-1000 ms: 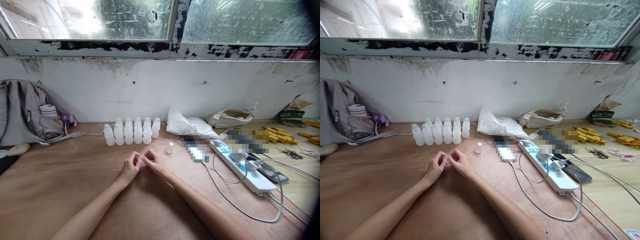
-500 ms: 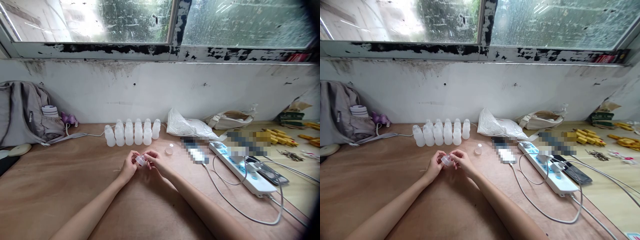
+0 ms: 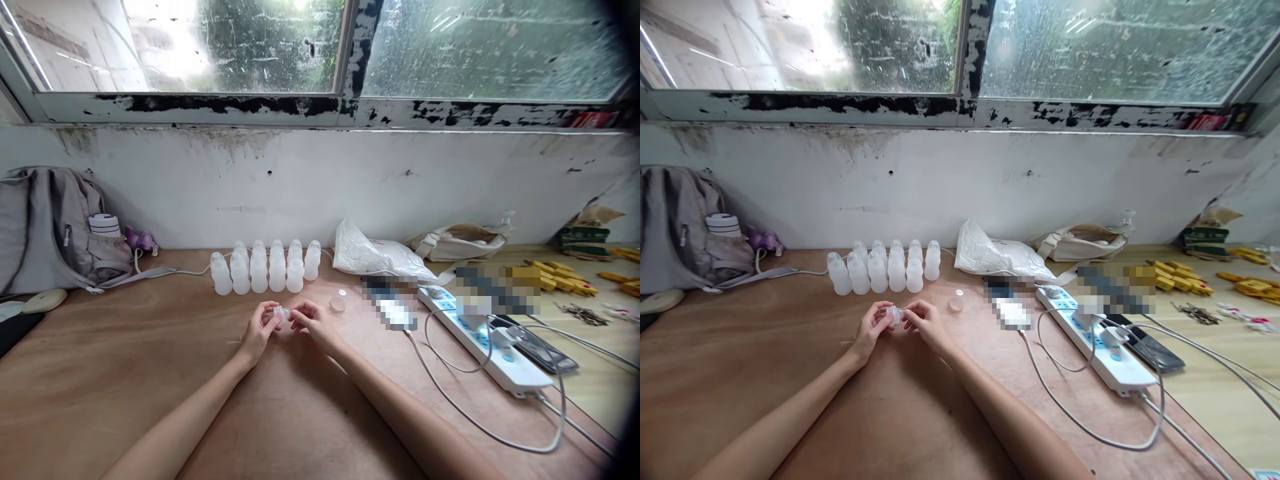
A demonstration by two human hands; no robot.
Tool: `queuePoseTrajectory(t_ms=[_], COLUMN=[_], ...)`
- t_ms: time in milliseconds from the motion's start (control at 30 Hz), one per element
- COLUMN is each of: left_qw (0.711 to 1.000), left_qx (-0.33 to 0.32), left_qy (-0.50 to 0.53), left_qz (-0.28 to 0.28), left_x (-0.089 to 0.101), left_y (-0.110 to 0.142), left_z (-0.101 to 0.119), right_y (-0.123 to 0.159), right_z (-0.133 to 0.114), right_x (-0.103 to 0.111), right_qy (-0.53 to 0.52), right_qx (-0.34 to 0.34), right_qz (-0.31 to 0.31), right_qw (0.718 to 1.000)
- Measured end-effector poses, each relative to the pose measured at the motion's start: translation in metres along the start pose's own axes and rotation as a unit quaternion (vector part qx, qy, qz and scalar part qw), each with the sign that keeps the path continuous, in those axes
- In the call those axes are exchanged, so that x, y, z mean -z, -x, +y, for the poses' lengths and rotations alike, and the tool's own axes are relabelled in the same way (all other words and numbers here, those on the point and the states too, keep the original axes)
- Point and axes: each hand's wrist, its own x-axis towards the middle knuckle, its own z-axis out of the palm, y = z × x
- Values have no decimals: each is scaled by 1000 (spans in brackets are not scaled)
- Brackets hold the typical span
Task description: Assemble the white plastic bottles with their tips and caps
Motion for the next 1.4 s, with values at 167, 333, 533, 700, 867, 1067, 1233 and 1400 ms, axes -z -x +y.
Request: queuePoseTrajectory(t_ms=[167, 333, 533, 700, 867, 1067, 1233, 1400], left_qw=[1000, 991, 897, 862, 851, 823, 824, 900], left_qx=[-11, -23, -166, -172, -178, -221, -250, -239], left_qy=[-14, -128, -409, -477, -493, -523, -506, -364], left_qz=[1, -27, -6, 1, -13, -27, -50, -19], left_x=[-4, -4, -18, -37, -42, -27, -15, -15], left_y=[1, -6, -44, -85, -89, -51, -24, -16], left_z=[0, 9, 36, 46, 56, 68, 57, 27], right_y=[-1, -5, -12, -14, -14, -15, -14, -14], right_z=[1, 0, 8, 13, 13, 13, 13, 13], right_x=[4, 18, 42, 48, 48, 47, 45, 45], right_qy=[17, 6, -47, -66, -85, -109, -118, -121], right_qx=[29, 23, 41, 53, 56, 52, 52, 54], right_qz=[5, 51, 132, 174, 198, 203, 208, 211], right_qw=[999, 998, 989, 981, 975, 972, 969, 969])
